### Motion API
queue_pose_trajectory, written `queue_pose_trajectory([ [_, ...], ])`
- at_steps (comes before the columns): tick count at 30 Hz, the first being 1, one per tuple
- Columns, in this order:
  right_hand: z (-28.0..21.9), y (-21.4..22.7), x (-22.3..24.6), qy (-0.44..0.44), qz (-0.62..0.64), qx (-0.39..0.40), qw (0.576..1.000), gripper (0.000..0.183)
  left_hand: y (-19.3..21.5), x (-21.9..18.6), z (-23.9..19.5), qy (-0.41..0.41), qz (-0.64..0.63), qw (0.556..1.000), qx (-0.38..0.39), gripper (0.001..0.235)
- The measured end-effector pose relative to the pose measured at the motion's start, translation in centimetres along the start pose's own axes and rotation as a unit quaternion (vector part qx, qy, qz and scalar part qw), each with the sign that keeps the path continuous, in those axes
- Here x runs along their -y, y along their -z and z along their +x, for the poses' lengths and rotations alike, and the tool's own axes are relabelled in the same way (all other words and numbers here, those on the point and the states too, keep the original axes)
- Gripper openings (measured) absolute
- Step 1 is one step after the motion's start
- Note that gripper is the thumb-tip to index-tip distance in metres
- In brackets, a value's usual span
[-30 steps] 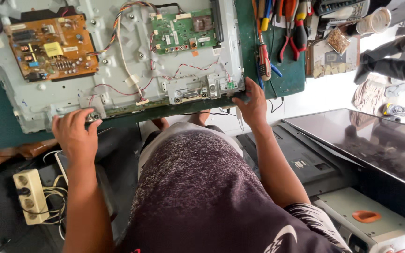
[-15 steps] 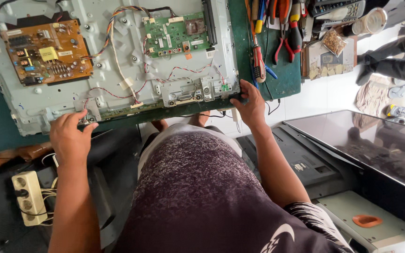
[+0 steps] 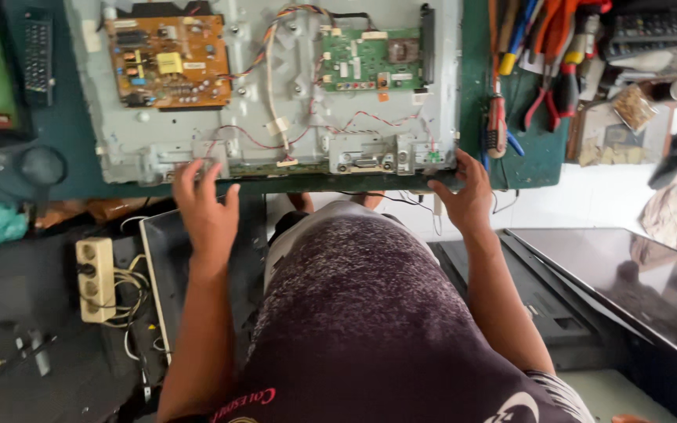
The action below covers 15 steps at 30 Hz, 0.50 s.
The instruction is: The person moves a television set aside and then works on the internal components of an open electronic device on a workbench. They handle wires and small parts, using a screwdriver to manipulate components within the device's chassis.
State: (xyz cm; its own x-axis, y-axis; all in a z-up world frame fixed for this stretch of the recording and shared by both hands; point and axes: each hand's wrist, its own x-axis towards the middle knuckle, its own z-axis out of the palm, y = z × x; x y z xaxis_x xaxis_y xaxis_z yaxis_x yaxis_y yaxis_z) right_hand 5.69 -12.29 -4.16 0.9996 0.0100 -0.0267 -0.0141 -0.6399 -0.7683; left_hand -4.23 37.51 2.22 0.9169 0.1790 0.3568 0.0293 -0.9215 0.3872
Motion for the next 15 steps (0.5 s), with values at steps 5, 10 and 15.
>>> queue_pose_trajectory([
  [5, 0.2, 0.3, -0.6, 0.014, -0.068, 0.013, 0.997, 0.085, -3.5, -2.5, -2.5, 0.035, -0.108, 0.993, 0.011, 0.021],
  [10, 0.6, 0.2, -1.1, 0.016, -0.102, 0.032, 0.994, 0.086, -5.0, -4.3, -4.2, 0.139, -0.134, 0.974, 0.121, 0.022],
  [15, 0.8, 0.2, -1.1, 0.022, -0.106, 0.042, 0.993, 0.086, -6.0, -4.9, -3.6, 0.148, -0.160, 0.960, 0.174, 0.043],
])
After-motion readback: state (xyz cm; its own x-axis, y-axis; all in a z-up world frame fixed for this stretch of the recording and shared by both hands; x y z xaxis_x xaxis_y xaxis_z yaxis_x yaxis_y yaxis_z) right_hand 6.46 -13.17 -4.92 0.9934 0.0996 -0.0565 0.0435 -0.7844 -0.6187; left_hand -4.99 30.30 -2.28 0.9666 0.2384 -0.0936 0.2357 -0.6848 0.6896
